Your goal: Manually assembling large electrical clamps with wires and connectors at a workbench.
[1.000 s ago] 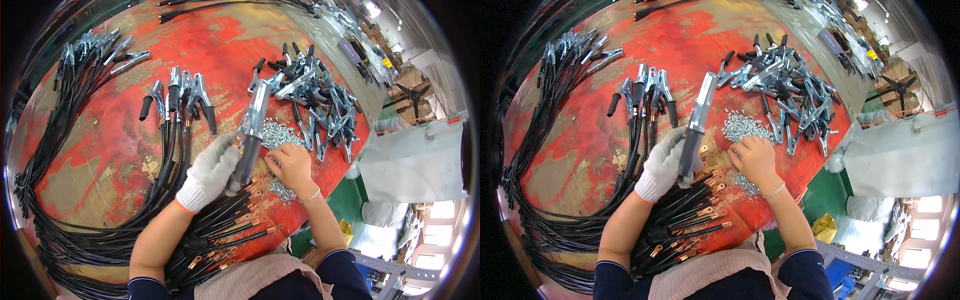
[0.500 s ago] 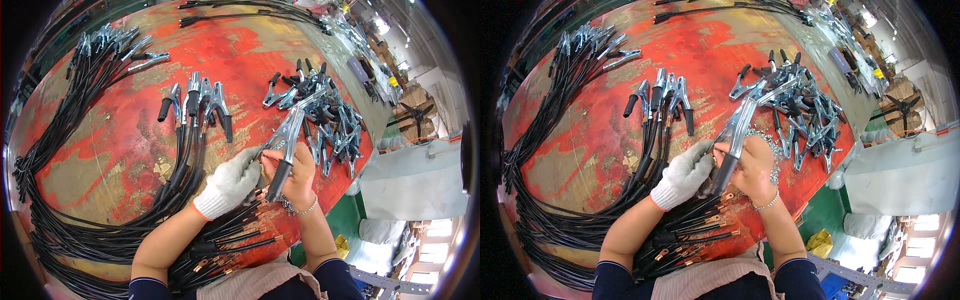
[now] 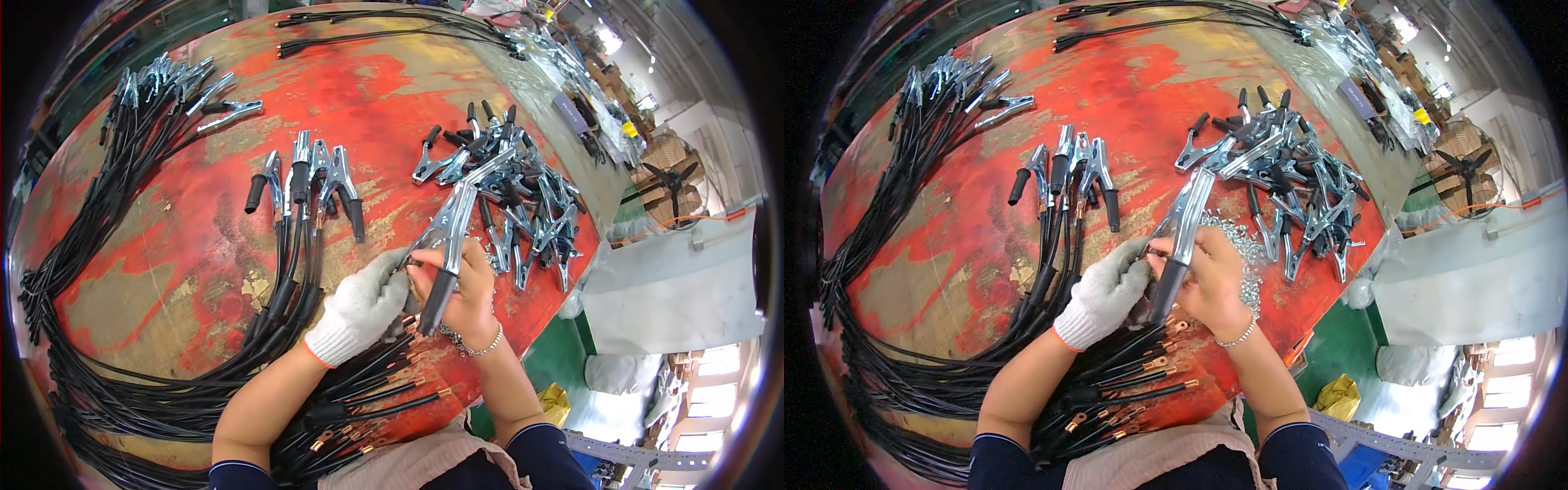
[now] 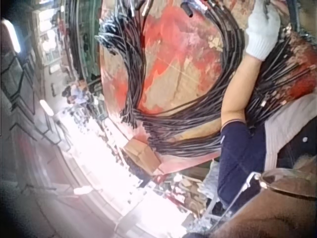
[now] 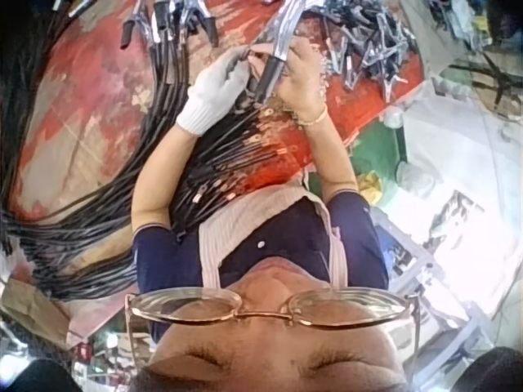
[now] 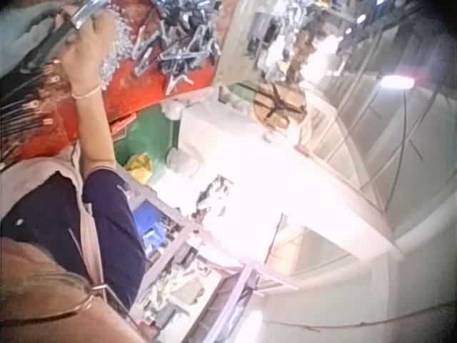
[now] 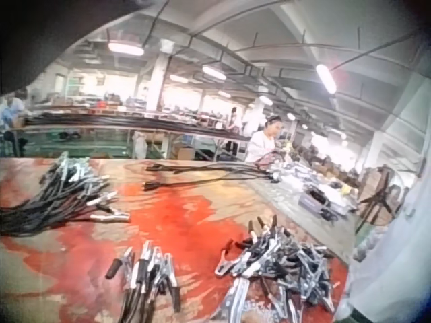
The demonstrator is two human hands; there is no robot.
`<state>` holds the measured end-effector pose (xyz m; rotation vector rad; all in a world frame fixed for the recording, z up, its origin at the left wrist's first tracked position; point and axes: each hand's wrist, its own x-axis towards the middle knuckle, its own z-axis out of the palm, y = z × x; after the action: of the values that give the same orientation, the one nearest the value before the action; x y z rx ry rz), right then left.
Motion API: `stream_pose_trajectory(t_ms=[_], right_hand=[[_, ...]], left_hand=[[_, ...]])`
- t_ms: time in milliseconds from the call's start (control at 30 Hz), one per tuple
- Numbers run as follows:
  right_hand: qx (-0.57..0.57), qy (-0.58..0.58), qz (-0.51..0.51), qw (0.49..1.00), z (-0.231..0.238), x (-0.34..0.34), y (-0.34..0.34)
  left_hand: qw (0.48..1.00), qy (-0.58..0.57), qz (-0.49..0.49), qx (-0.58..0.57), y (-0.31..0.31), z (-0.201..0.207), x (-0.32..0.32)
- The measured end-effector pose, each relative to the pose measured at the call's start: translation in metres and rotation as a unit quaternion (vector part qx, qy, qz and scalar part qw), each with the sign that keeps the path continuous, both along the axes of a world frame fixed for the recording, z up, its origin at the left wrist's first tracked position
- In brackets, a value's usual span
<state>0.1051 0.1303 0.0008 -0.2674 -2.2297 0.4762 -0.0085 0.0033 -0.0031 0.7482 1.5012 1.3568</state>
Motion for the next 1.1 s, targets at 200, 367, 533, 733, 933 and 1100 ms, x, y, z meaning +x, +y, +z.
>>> stream_pose_trajectory(t_ms=[200,367,533,733,933,1100], right_hand=[[-0.019,-0.021,0.001,1.0,-0.004,0.002,0.001],[-0.043,-0.009,0.003,0.999,-0.002,0.003,0.0],[-0.05,-0.018,0.007,0.999,-0.009,0.005,0.002],[-0.056,-0.002,0.007,0.998,-0.006,0.002,-0.005],[-0.027,-0.053,0.017,0.998,-0.005,0.015,0.001],[0.023,-0.02,0.036,0.999,-0.011,0.017,0.008]], left_hand=[[1.0,0.019,0.013,0.02,0.001,-0.009,0.003],[0.999,0.011,0.009,0.029,0.004,-0.007,0.004],[0.999,0.012,0.012,0.035,0.004,-0.01,0.005],[0.999,-0.007,0.012,0.029,0.001,-0.011,0.003],[0.999,-0.043,0.001,-0.008,0.001,0.001,-0.001],[1.0,-0.025,0.0,0.0,0.003,-0.001,0.001]])
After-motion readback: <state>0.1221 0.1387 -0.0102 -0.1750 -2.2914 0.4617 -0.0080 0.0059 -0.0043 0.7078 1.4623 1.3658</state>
